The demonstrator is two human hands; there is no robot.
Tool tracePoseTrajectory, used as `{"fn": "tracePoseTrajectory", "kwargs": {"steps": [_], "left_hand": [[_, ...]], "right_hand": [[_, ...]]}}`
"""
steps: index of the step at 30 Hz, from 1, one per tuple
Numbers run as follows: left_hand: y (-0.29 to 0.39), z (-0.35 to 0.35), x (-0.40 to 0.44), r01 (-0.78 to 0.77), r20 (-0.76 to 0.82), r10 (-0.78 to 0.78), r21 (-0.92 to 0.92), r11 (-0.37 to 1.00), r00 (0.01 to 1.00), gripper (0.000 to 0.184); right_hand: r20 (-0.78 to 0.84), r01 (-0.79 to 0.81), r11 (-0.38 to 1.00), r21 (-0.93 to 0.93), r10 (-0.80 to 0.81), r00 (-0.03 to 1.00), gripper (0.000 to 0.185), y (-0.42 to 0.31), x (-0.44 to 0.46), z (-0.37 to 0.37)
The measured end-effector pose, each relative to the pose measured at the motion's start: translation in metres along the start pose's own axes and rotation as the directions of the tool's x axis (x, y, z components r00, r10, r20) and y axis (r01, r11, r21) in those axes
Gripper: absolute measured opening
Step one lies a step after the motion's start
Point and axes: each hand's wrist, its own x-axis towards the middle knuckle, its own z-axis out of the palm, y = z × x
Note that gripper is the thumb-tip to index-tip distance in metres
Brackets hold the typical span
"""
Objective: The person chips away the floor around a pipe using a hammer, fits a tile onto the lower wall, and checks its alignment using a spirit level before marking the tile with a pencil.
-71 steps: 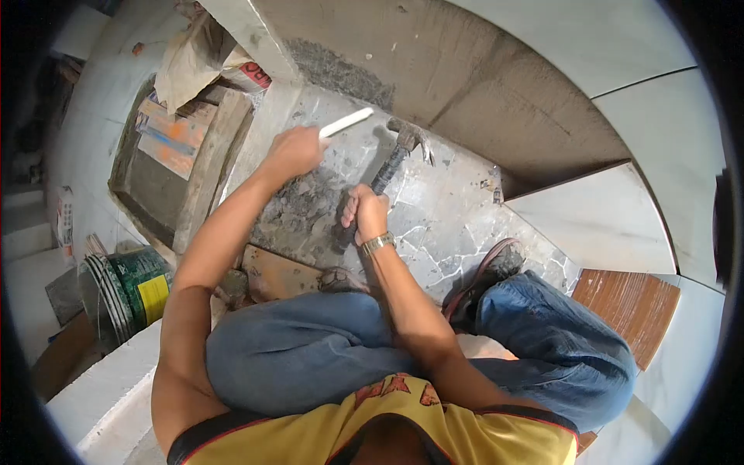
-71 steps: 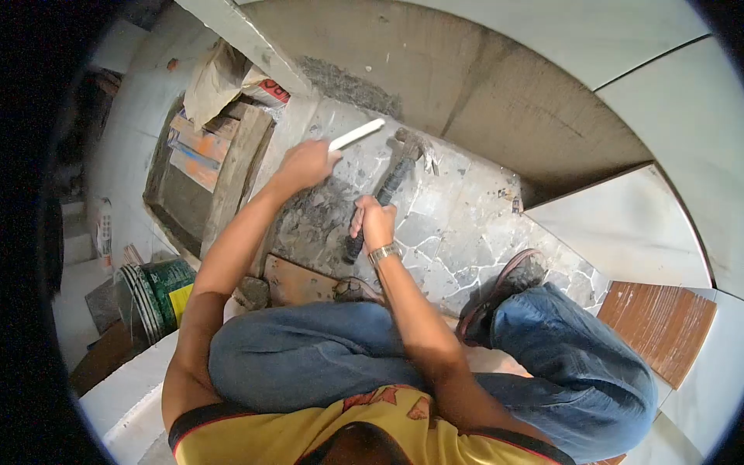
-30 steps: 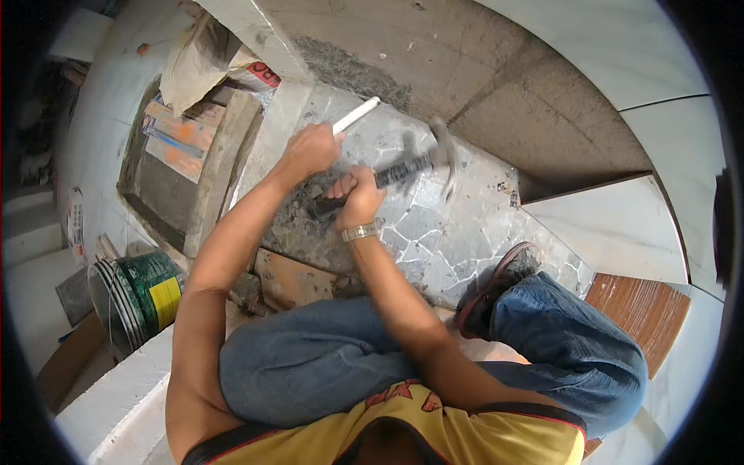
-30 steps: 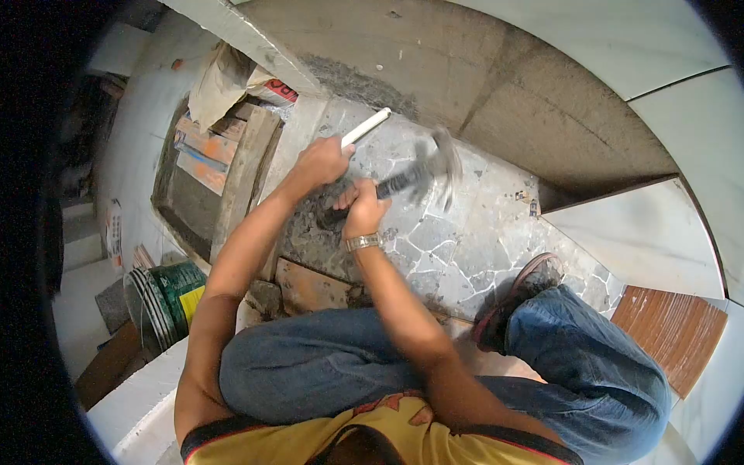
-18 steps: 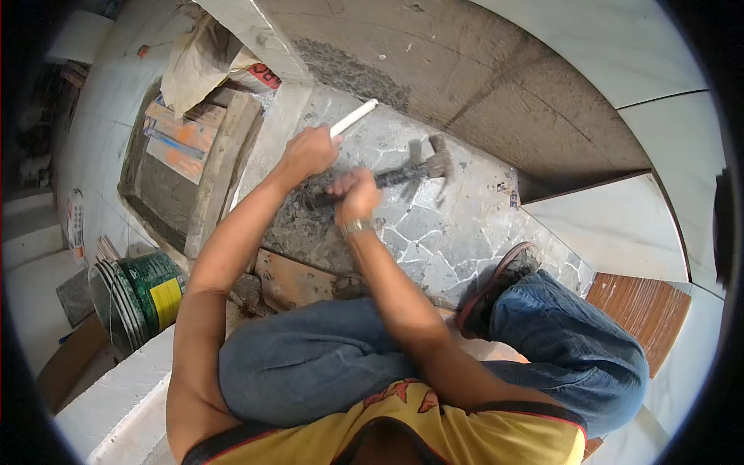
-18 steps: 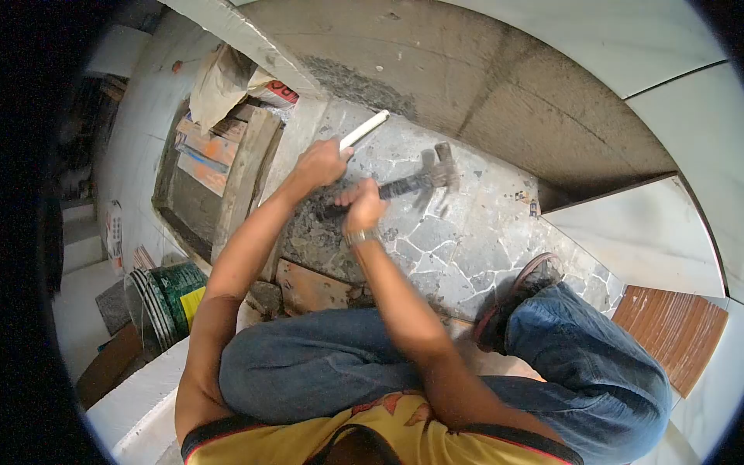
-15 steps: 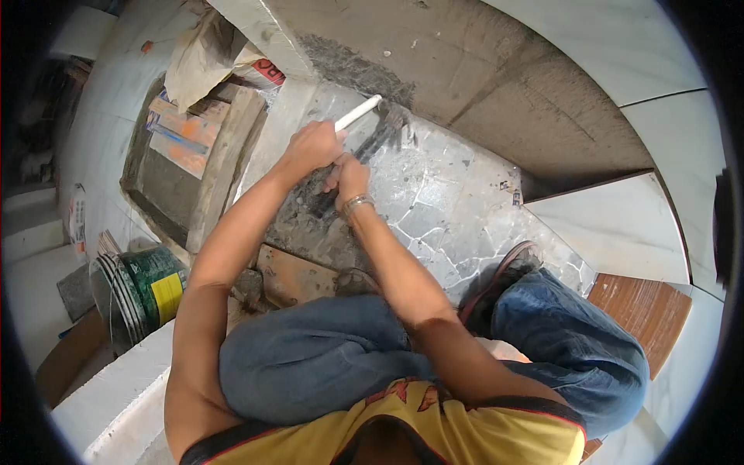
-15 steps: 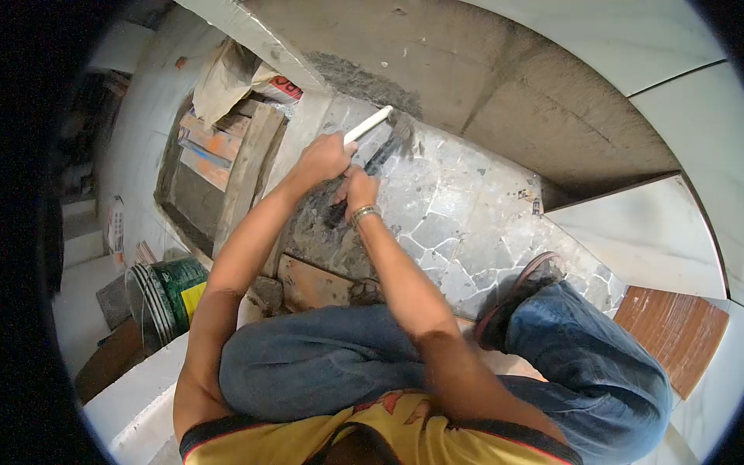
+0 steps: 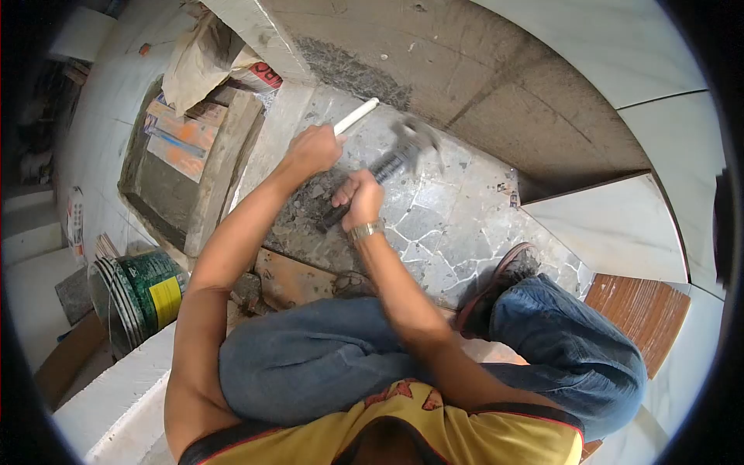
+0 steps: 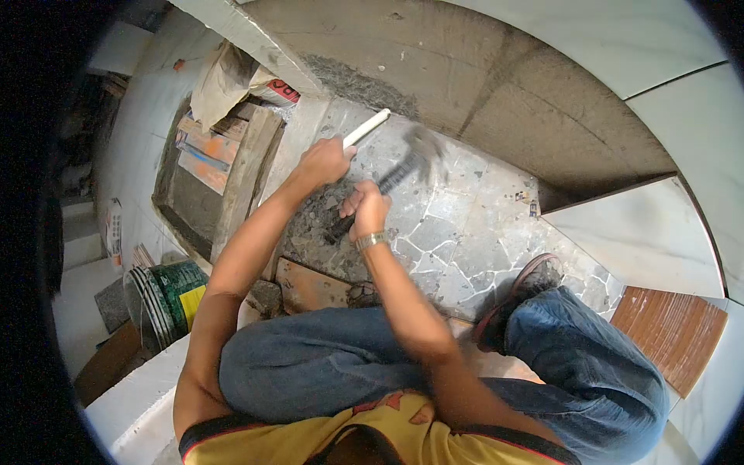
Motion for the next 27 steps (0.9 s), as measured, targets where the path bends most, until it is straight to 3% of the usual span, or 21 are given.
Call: {"fn": "tracePoseTrajectory", "kwargs": {"steps": [3,4,7,11,12,16,19,27], "left_hand": [[0.003,-0.005,-0.004,-0.003,0.009,0.003,0.014,1.000,1.000,0.047],[0.006,-0.009,-0.006,-0.012,0.020,0.012,0.017,1.000,1.000,0.047],[0.001,-0.009,-0.005,-0.003,0.030,0.003,-0.002,1.000,1.000,0.048],[-0.004,-0.001,-0.001,0.027,0.005,-0.027,-0.010,1.000,1.000,0.048],[-0.006,0.000,0.000,0.020,0.002,-0.020,-0.002,1.000,1.000,0.048],[-0.018,-0.005,-0.004,-0.013,-0.033,0.013,0.007,1.000,0.999,0.046],[-0.028,-0.003,-0.003,-0.044,-0.021,0.044,0.006,0.999,0.999,0.046],[-0.028,-0.007,0.002,-0.086,-0.040,0.087,0.016,0.996,0.995,0.045]], "right_hand": [[-0.055,0.135,0.939,0.315,-0.124,0.991,0.026,0.019,0.018,0.010],[-0.188,0.126,0.989,0.075,-0.110,0.976,0.027,0.022,0.022,0.019],[-0.020,-0.181,0.972,-0.150,0.180,0.984,0.028,0.000,0.035,0.008],[-0.032,0.096,0.995,0.005,-0.096,0.995,0.028,0.000,0.002,0.008],[-0.045,0.119,0.984,0.133,-0.114,0.992,0.027,0.009,0.010,0.009],[0.022,-0.146,0.986,-0.075,0.148,0.989,0.021,0.024,0.045,0.015],[0.075,-0.028,0.979,-0.203,0.044,0.996,0.024,0.020,0.028,0.009],[-0.011,0.043,0.999,-0.031,-0.043,0.999,0.028,-0.001,-0.009,-0.016]]}}
